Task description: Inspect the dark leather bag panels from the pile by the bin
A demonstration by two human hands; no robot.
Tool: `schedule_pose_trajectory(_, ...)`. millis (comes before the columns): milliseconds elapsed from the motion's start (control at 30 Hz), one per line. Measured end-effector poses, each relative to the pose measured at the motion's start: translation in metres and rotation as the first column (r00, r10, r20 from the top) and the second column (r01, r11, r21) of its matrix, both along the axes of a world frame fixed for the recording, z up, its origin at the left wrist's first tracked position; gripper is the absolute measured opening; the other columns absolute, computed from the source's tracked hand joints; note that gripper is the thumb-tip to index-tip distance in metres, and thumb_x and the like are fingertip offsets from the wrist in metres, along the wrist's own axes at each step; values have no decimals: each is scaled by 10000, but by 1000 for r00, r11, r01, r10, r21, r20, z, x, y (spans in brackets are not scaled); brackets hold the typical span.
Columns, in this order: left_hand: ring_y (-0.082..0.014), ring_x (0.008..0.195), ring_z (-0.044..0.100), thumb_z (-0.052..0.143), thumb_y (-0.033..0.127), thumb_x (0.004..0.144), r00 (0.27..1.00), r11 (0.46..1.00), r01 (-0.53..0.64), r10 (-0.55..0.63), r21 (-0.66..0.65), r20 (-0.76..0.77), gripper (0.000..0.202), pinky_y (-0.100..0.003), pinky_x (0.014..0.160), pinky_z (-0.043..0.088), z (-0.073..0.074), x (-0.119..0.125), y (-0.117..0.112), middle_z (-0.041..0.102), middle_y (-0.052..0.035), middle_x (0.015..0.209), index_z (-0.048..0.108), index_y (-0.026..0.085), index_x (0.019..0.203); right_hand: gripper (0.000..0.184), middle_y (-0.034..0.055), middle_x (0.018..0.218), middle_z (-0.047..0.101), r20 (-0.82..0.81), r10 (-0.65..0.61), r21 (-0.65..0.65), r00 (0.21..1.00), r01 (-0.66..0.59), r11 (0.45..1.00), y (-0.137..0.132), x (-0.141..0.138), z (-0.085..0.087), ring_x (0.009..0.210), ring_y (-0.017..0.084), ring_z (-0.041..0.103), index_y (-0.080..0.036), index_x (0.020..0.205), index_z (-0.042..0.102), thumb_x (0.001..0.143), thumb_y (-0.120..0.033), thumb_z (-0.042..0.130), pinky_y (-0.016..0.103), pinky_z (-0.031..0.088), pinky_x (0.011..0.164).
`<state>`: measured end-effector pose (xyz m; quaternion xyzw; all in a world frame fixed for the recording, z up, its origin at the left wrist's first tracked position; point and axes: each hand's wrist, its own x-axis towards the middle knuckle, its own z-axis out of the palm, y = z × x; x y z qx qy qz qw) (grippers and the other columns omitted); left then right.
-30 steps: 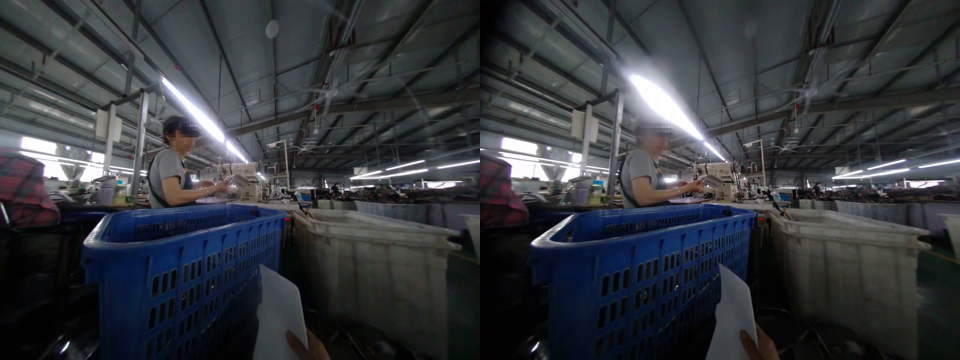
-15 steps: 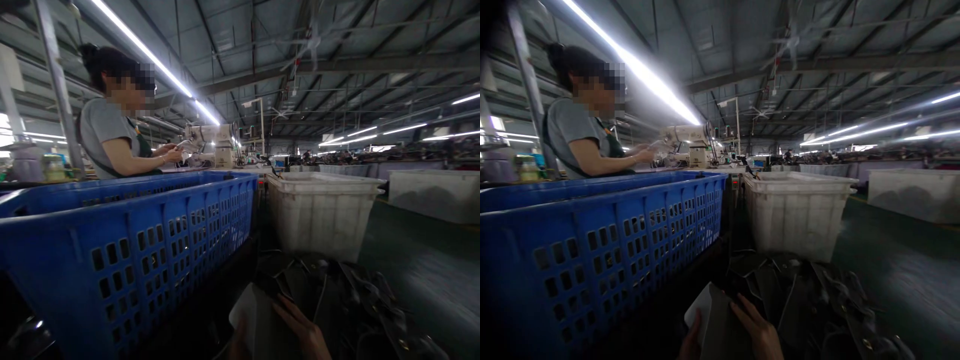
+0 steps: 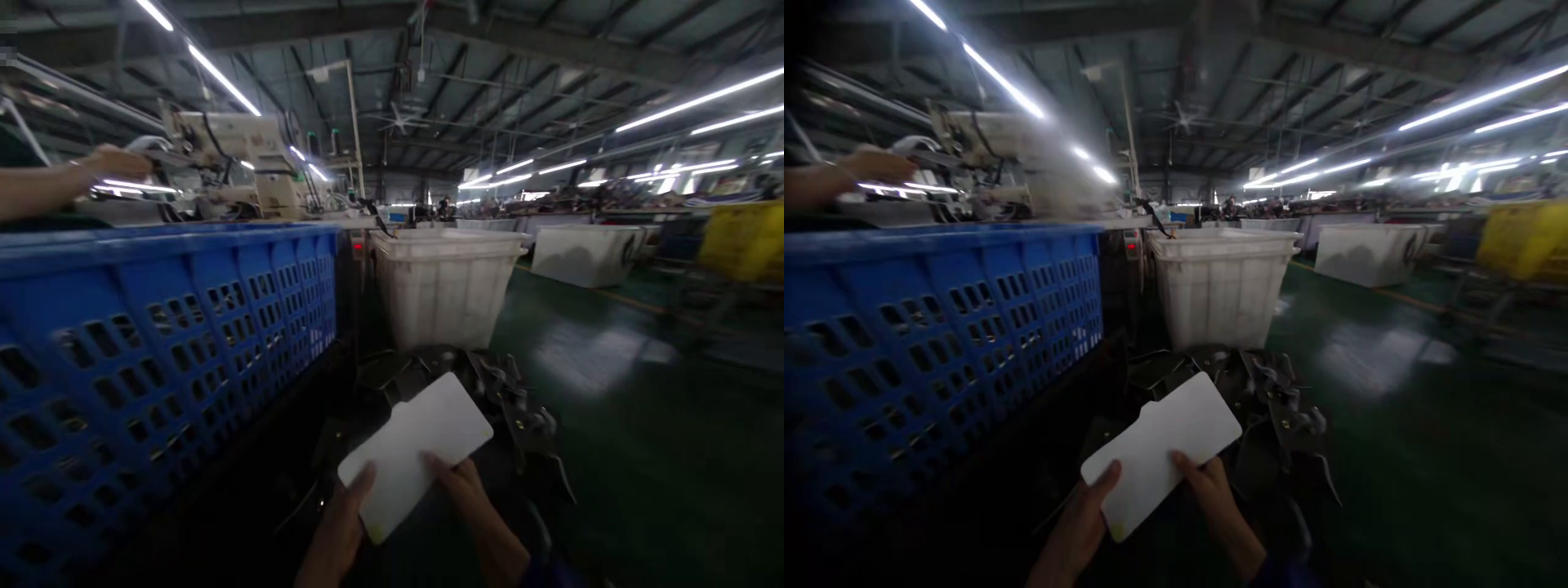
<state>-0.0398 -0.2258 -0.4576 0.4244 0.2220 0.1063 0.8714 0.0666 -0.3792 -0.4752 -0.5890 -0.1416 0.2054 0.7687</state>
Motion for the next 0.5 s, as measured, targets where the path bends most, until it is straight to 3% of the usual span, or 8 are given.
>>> schedule_pose_trajectory(67, -280, 1081, 586, 663, 386, 700, 991, 984, 112, -100, 141, -86, 735, -425, 979, 427, 1, 1, -5, 635, -141, 1180, 385, 142, 1334, 452, 114, 909, 718, -70, 39, -13, 997, -40, 999, -16, 2, -10, 836, 263, 644, -122, 936, 667, 680, -493, 691, 440, 497, 817)
schedule_pose_trajectory(133, -276, 1083, 583, 656, 403, 703, 959, 920, 272, -237, 282, -154, 707, -416, 971, 433, 0, 4, -10, 652, -123, 1156, 421, 136, 1314, 474, 120, 849, 721, -110, 39, -47, 993, -44, 998, -33, 9, -18, 745, 260, 654, -104, 922, 670, 656, -495, 706, 451, 513, 754)
schedule_pose_trajectory(233, -299, 1021, 611, 656, 454, 683, 904, 841, 425, -372, 335, -211, 672, -428, 803, 527, -6, 10, -14, 642, -108, 1177, 481, 173, 1267, 491, 128, 927, 714, -102, -14, -94, 995, 5, 996, -69, 32, -24, 795, 265, 656, -105, 928, 667, 624, -485, 726, 439, 511, 780)
schedule_pose_trajectory(300, -307, 993, 624, 644, 478, 682, 888, 829, 458, -410, 320, -208, 654, -427, 727, 546, -12, 15, -14, 612, -118, 1222, 493, 195, 1251, 499, 116, 1040, 691, -80, -81, -147, 993, 69, 987, -103, 54, -26, 903, 259, 641, -128, 995, 643, 644, -478, 708, 413, 494, 839)
schedule_pose_trajectory(367, -297, 1016, 618, 606, 484, 715, 884, 823, 467, -420, 323, -206, 620, -426, 768, 538, -16, 17, -11, 591, -135, 1246, 488, 191, 1248, 487, 102, 1080, 676, -61, -151, -243, 987, 132, 961, -140, 77, -31, 959, 251, 622, -149, 1024, 623, 669, -476, 683, 396, 486, 850)
schedule_pose_trajectory(500, -268, 1063, 597, 541, 487, 768, 882, 823, 461, -384, 331, -274, 581, -419, 864, 497, -18, 23, -4, 583, -150, 1247, 460, 169, 1247, 344, 66, 846, 712, -52, -149, -509, 987, 102, 854, -198, 104, -54, 817, 249, 637, -140, 867, 649, 630, -377, 725, 374, 499, 713)
